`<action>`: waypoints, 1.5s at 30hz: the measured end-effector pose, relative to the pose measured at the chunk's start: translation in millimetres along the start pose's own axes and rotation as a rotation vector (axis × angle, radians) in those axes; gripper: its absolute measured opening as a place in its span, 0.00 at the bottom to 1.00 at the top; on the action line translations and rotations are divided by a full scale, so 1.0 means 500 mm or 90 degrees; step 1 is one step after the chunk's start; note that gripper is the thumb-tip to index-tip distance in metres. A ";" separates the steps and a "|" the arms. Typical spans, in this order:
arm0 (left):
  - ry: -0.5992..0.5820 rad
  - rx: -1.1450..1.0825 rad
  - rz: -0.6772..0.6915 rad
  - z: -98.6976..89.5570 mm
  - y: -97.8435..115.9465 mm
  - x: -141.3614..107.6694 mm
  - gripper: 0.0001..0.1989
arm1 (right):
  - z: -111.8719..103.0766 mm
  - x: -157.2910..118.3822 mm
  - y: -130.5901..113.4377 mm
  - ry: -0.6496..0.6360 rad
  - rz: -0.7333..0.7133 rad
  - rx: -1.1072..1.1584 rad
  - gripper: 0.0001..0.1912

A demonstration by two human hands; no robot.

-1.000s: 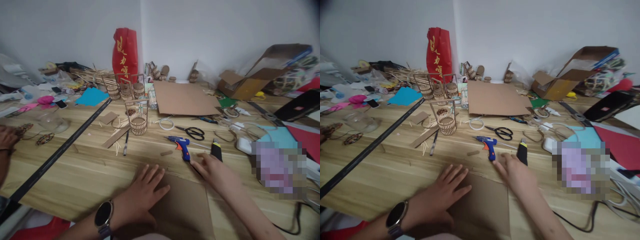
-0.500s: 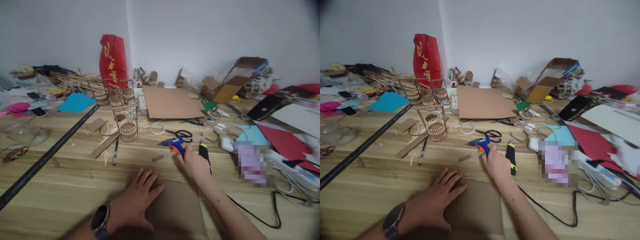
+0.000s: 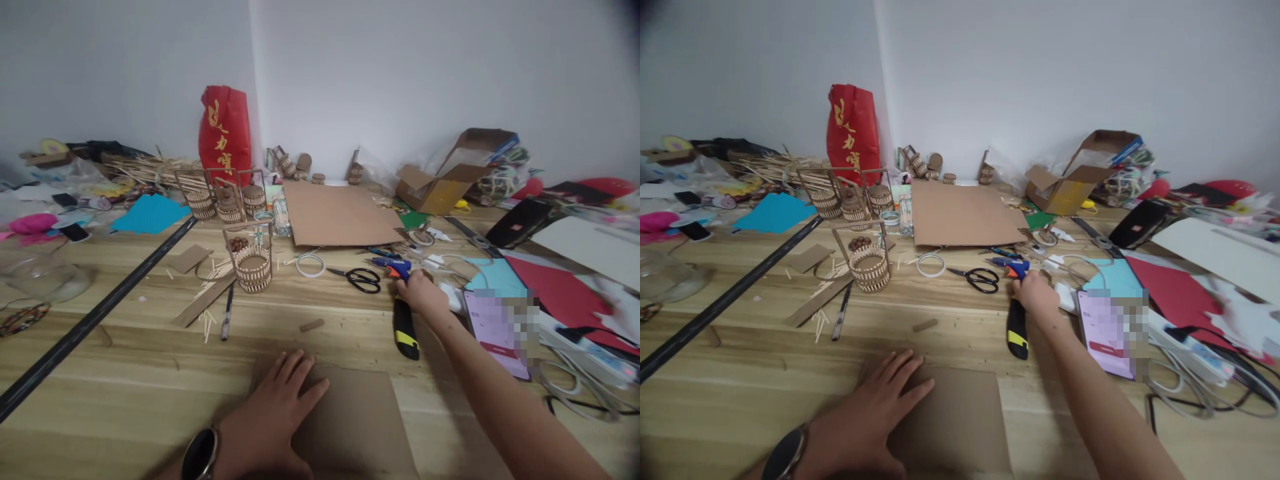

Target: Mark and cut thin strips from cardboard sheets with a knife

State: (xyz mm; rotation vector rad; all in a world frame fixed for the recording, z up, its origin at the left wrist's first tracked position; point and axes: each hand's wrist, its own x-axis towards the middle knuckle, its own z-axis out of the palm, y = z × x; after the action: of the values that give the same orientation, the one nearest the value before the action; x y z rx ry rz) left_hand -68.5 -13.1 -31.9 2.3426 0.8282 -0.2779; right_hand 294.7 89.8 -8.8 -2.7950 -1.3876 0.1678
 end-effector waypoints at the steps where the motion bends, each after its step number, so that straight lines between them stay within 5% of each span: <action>1: 0.006 0.001 0.002 0.004 -0.002 0.001 0.58 | 0.005 0.012 0.000 -0.001 -0.005 -0.001 0.22; 11: 0.057 0.025 0.051 0.044 -0.034 0.010 0.55 | 0.012 0.052 -0.007 0.040 -0.058 -0.071 0.21; 16: 0.059 0.041 0.078 0.036 -0.040 0.018 0.52 | 0.021 0.029 -0.048 0.109 -0.240 -0.114 0.21; 22: 0.079 0.071 0.110 0.018 -0.049 0.038 0.53 | 0.065 0.007 -0.108 0.056 -0.403 -0.133 0.21; 35: 0.147 0.103 0.115 -0.033 -0.080 0.093 0.55 | 0.084 -0.121 -0.113 -0.041 -0.581 -0.037 0.17; 39: 0.142 0.110 0.088 -0.046 -0.092 0.090 0.54 | 0.067 -0.131 -0.074 -0.017 -0.543 -0.011 0.18; 45: 0.099 0.084 0.117 -0.030 -0.095 0.071 0.55 | 0.069 -0.130 0.040 0.097 -0.225 -0.056 0.20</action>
State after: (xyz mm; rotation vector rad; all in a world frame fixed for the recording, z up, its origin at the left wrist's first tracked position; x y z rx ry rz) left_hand -70.7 42.3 -57.5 2.5700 0.6777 -0.0753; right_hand 268.0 24.9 -38.5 -2.5053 -1.8521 -0.1123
